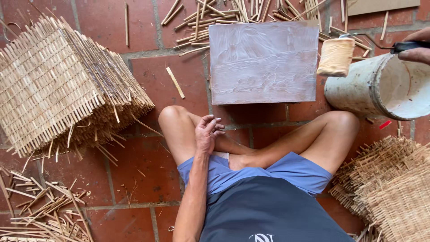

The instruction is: The person sits on the floor and assembles woven bamboo panels. They roll white glue onto a cardboard sheet with a paint roller, press a woven bamboo panel onto the glued cardboard, align it, and place the finished panel on a stack, repeating the cycle for several panels.

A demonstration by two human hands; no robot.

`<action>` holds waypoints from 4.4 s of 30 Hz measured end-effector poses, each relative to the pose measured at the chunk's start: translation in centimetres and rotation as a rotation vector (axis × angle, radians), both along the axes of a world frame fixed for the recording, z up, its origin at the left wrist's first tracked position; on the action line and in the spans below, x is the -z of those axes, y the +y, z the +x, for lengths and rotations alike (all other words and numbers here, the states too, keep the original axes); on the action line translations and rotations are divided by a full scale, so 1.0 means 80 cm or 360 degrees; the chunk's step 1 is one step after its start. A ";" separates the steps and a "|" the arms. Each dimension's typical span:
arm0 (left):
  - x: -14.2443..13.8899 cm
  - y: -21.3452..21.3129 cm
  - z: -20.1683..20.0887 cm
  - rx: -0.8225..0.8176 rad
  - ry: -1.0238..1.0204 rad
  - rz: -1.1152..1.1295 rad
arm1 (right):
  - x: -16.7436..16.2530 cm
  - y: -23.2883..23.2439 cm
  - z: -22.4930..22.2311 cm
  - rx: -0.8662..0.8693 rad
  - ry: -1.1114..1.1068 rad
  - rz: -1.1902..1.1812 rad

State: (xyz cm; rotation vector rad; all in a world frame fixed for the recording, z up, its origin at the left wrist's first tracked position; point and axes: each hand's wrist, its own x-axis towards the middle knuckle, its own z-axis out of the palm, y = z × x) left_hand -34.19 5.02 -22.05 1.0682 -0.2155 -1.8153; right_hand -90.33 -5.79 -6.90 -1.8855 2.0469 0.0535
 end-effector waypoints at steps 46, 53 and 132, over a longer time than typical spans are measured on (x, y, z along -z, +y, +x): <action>0.011 -0.027 0.010 -0.0044 0.0027 0.0018 | -0.069 -0.238 0.241 -0.0603 -0.0034 0.0277; 0.014 -0.018 -0.002 0.0004 -0.0006 0.0015 | -0.041 -0.137 -0.011 -0.0233 0.0032 0.0074; -0.095 0.447 -0.626 0.2071 -0.0990 -0.2095 | 0.044 0.969 -0.094 0.2535 0.0142 -0.1348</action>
